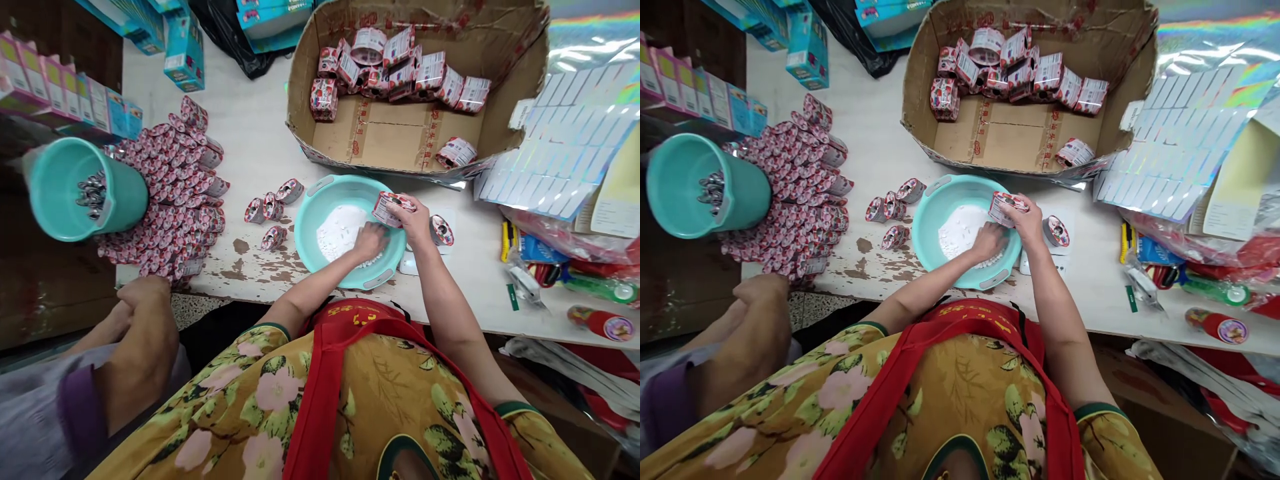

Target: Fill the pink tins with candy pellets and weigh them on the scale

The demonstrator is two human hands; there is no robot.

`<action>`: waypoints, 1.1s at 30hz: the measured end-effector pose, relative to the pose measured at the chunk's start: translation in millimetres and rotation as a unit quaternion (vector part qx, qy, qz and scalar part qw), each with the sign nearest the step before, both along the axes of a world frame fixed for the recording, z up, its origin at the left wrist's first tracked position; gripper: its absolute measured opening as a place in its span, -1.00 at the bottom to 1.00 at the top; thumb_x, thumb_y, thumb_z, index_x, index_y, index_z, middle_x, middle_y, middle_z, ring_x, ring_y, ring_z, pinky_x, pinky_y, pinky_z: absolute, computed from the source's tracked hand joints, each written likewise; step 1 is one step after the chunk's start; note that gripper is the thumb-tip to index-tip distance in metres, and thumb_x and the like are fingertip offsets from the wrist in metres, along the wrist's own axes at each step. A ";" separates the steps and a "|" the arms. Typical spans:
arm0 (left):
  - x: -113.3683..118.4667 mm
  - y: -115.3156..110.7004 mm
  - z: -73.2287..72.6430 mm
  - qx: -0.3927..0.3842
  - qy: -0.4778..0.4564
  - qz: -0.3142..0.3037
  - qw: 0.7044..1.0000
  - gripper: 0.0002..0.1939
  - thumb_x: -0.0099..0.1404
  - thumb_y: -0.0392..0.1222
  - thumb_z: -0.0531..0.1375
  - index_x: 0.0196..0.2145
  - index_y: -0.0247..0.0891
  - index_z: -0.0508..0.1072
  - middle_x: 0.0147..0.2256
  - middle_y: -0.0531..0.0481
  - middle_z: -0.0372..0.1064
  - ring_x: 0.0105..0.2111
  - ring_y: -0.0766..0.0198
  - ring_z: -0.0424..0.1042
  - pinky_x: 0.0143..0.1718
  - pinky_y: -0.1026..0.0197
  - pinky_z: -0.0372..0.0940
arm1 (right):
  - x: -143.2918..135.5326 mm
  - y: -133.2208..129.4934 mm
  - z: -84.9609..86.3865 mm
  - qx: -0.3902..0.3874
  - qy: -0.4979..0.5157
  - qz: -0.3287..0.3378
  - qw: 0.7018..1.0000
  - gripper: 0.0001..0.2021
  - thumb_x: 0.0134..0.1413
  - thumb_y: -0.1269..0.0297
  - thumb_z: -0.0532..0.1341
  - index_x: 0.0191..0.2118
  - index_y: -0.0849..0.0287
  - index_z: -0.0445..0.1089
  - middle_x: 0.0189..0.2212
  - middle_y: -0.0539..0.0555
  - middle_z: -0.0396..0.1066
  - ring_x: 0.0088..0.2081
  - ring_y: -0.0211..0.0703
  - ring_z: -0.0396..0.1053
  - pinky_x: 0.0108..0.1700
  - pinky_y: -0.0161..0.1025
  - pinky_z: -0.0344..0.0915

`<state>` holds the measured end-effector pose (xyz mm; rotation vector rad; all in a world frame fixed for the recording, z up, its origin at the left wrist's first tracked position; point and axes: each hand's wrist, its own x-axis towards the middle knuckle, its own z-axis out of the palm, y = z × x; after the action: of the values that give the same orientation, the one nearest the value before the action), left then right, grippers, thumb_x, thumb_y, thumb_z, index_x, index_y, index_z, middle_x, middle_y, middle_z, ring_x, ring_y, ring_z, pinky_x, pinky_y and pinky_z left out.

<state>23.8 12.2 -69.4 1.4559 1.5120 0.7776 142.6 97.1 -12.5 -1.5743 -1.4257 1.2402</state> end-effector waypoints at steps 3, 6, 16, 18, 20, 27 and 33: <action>4.4 -25.5 2.6 -0.015 0.008 -0.063 0.998 -0.82 0.25 -0.40 0.25 -0.44 -0.20 0.38 -0.32 -0.10 0.29 -0.22 0.07 0.24 0.00 0.02 0.18 | -7.6 1.0 -0.7 -0.050 0.044 -0.022 0.998 -0.42 -0.23 -0.08 0.47 -0.10 0.19 0.52 -0.17 0.12 0.54 -0.16 -0.06 0.50 -0.03 -0.02 0.49; -36.6 -57.6 10.0 -0.041 0.010 -0.143 0.989 -0.80 0.18 -0.39 0.28 -0.51 -0.19 0.37 -0.36 -0.08 0.29 -0.28 0.08 0.27 -0.01 0.02 0.21 | -13.2 -6.7 9.7 -0.013 0.017 -0.025 0.999 -0.47 -0.18 -0.07 0.46 -0.11 0.16 0.54 -0.13 0.12 0.51 -0.14 -0.06 0.50 0.01 -0.01 0.48; -124.6 -83.2 16.3 -0.171 0.307 -0.034 0.936 -0.63 0.44 -0.12 0.08 0.10 -0.37 0.38 0.11 -0.41 0.32 0.16 -0.17 0.25 0.21 -0.12 0.12 | -40.7 -46.5 50.9 0.107 -0.065 0.028 0.992 -0.61 0.10 -0.01 0.34 0.00 0.02 0.50 -0.05 0.09 0.41 -0.02 -0.03 0.45 0.10 0.08 0.46; -104.0 -92.4 20.0 -0.216 0.280 -0.048 0.934 -0.57 0.43 -0.02 0.12 0.10 -0.40 0.36 0.07 -0.44 0.35 0.11 -0.19 0.29 0.17 -0.11 0.16 | -43.4 -51.5 51.5 0.112 -0.065 0.021 0.991 -0.61 0.13 -0.01 0.32 0.03 0.02 0.49 -0.05 0.10 0.40 -0.01 -0.03 0.45 0.10 0.08 0.46; -80.8 -101.5 26.7 -0.252 0.230 -0.045 0.939 -0.50 0.40 0.06 0.16 0.10 -0.39 0.35 0.05 -0.42 0.36 0.07 -0.18 0.33 0.12 -0.09 0.20 | -44.2 -54.9 50.0 0.109 -0.058 0.004 0.992 -0.61 0.14 -0.01 0.31 0.03 0.04 0.49 -0.04 0.12 0.40 -0.01 -0.03 0.45 0.09 0.08 0.47; -21.1 -85.9 38.1 -0.213 -0.084 0.000 0.973 -0.82 0.34 -0.05 0.21 -0.33 -0.19 0.45 -0.39 -0.04 0.39 -0.30 0.10 0.39 -0.18 0.13 0.27 | -39.8 -57.2 46.5 0.098 -0.058 -0.032 0.993 -0.59 0.10 -0.03 0.34 0.00 0.06 0.50 -0.04 0.12 0.41 -0.02 -0.02 0.46 0.11 0.08 0.45; -20.7 -52.2 30.3 -0.367 -0.421 0.082 0.825 -0.77 0.12 -0.15 0.34 -0.53 -0.27 0.39 -0.57 0.05 0.33 -0.57 0.35 0.29 -0.47 0.30 0.20 | -30.6 -47.3 31.2 0.064 -0.054 -0.055 0.995 -0.59 0.05 -0.01 0.36 -0.02 0.09 0.51 -0.04 0.12 0.42 -0.02 -0.03 0.46 0.10 0.02 0.44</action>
<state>3.1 -40.0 -39.1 0.3021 1.0283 0.6781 112.0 49.8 18.7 -1.6293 -1.4362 0.9924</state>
